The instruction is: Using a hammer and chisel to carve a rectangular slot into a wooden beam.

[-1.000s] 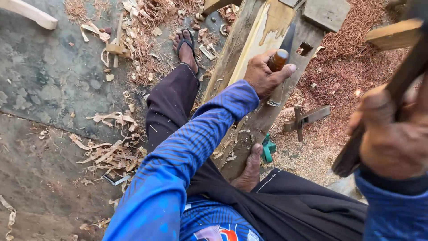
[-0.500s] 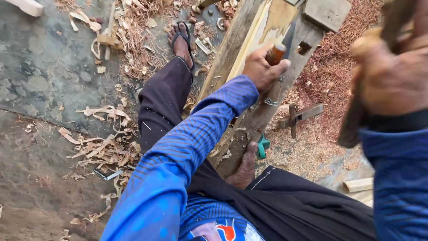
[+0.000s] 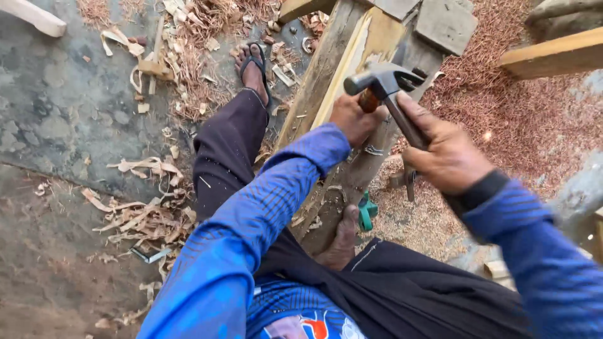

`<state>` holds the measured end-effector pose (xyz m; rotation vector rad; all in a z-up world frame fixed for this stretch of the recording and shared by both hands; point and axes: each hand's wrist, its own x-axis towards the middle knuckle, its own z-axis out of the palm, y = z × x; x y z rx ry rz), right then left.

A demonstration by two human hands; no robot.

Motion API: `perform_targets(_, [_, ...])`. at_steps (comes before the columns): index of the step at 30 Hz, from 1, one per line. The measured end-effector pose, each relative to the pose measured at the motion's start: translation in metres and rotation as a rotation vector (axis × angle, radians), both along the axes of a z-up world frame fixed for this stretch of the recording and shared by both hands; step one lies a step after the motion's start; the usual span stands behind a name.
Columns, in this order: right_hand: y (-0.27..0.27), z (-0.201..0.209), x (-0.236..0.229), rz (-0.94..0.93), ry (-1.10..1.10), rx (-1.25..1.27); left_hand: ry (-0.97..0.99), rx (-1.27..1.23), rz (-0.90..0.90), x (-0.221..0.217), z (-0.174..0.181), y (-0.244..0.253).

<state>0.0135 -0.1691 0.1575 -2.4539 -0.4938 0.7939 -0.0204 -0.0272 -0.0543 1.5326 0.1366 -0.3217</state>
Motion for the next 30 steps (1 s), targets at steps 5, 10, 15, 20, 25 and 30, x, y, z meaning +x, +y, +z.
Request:
perform_targets(5, [-0.027, 0.018, -0.011, -0.107, 0.012, 0.036, -0.041, 0.013, 0.015, -0.019, 0.011, -0.002])
perform_targets(10, [-0.009, 0.01, -0.026, 0.121, -0.065, -0.53, 0.015, -0.046, 0.058, -0.023, -0.01, -0.005])
perform_targets(15, [0.008, 0.053, 0.003, -0.45, 0.2, 0.233, 0.019, -0.025, 0.045, -0.023, 0.028, 0.01])
perform_targets(20, [0.001, 0.007, -0.035, -0.319, 0.069, 0.128, -0.051, -0.033, 0.038, -0.018, 0.023, 0.015])
perform_targets(25, [0.014, 0.049, -0.067, -0.512, 0.503, 0.189, -0.013, -0.052, -0.013, -0.053, 0.043, 0.03])
perform_targets(30, [-0.019, 0.07, -0.126, -0.854, 0.478, 0.474, 0.015, -0.339, -0.271, -0.063, 0.061, 0.068])
